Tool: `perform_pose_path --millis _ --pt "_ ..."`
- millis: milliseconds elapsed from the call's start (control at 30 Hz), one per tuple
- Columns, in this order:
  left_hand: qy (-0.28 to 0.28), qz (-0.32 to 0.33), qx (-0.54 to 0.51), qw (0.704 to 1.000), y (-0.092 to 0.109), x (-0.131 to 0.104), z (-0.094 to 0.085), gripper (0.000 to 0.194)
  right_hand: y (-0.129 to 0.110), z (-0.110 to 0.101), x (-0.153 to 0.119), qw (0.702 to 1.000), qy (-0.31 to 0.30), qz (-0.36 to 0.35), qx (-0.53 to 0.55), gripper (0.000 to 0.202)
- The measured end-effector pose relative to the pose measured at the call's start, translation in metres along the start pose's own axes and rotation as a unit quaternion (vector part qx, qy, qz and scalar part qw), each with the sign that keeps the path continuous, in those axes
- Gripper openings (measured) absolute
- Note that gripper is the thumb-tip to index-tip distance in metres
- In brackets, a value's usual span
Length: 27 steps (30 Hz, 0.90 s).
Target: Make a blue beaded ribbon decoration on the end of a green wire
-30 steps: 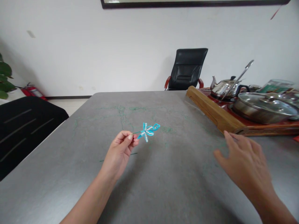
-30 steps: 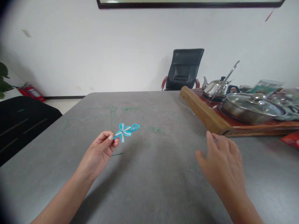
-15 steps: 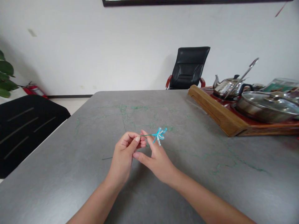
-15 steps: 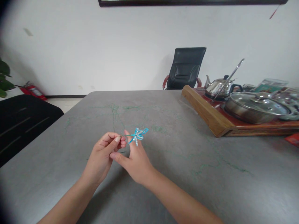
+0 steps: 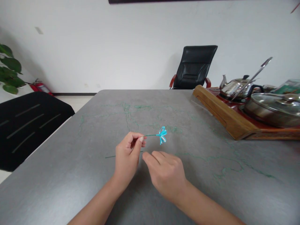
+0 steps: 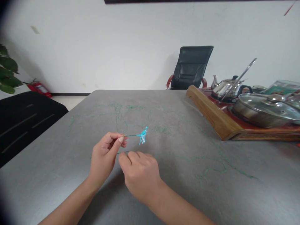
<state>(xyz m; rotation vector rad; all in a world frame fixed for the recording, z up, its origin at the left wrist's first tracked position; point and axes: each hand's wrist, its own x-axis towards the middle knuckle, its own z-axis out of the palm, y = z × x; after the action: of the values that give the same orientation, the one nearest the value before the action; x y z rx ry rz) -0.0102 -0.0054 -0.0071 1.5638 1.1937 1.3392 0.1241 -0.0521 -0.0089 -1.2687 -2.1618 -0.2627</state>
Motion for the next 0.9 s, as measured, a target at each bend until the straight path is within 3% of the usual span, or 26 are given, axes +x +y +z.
perform_pose_path --millis 200,333,433,600,733,900 --pt "-0.026 0.106 0.117 0.987 -0.005 0.000 0.000 0.011 0.004 -0.013 0.006 0.994 0.090 -0.067 0.000 0.028" --pt "-0.042 0.185 0.141 0.972 -0.004 0.001 -0.001 0.013 0.016 -0.029 0.013 0.992 0.113 -0.045 0.040 0.022" --pt "-0.065 0.167 0.135 0.974 0.001 0.003 -0.003 0.012 0.029 -0.043 0.019 0.992 0.089 -0.004 0.088 0.020" --pt "-0.172 0.119 0.073 0.975 0.008 0.006 -0.005 0.014 0.054 -0.056 0.030 0.978 0.025 0.051 0.202 0.013" --pt "-0.240 0.083 0.019 0.967 0.011 0.005 -0.006 0.014 0.072 -0.046 0.033 0.956 -0.004 0.133 0.262 0.011" --pt "-0.268 0.040 -0.016 0.963 0.011 0.005 -0.006 0.013 0.077 -0.028 0.030 0.930 -0.009 0.181 0.320 0.017"
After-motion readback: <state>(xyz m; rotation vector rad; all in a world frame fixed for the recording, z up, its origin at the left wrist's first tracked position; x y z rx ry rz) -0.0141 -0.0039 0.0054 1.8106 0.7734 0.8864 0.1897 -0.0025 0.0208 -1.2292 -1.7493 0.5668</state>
